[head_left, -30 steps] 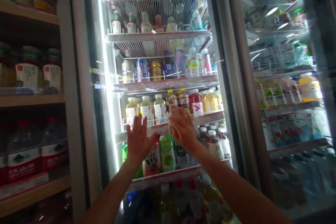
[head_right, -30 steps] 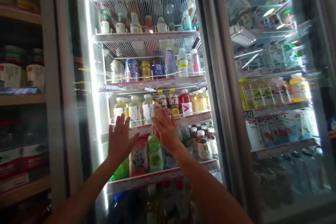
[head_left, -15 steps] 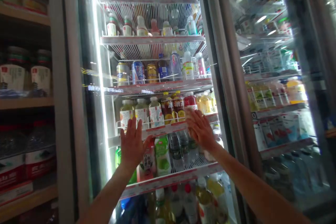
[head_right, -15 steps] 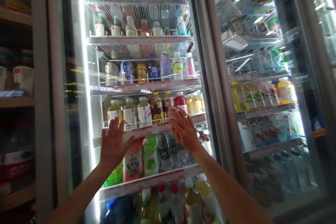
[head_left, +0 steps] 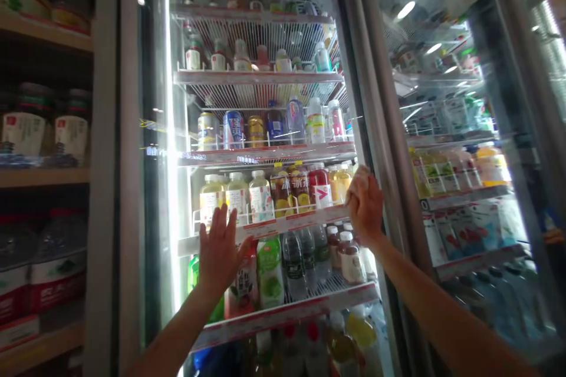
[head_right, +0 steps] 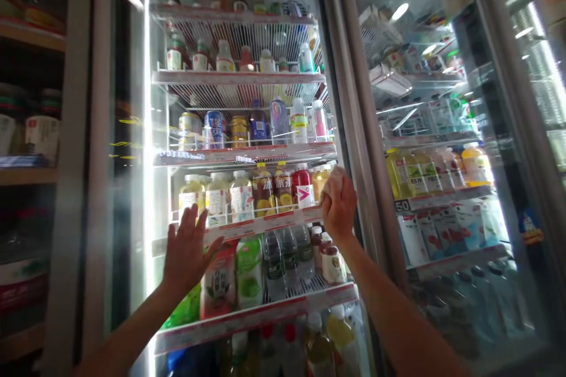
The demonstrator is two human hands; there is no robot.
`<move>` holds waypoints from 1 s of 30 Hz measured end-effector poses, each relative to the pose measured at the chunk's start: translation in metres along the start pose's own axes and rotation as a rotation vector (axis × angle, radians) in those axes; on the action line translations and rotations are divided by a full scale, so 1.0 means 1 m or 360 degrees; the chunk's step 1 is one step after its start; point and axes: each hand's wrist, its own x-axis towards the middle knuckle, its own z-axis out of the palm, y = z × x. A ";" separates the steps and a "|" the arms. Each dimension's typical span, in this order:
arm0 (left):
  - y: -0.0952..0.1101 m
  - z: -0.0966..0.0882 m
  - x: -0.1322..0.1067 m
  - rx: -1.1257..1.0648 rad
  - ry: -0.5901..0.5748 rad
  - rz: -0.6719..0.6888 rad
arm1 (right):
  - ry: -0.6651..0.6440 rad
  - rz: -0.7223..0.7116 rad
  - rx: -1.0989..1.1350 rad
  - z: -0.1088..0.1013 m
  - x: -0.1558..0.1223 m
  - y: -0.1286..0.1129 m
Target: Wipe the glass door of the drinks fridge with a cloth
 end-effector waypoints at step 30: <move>-0.055 -0.046 0.112 0.0256 -0.0325 -0.0396 | -0.0436 -0.0672 0.0043 0.046 0.097 -0.072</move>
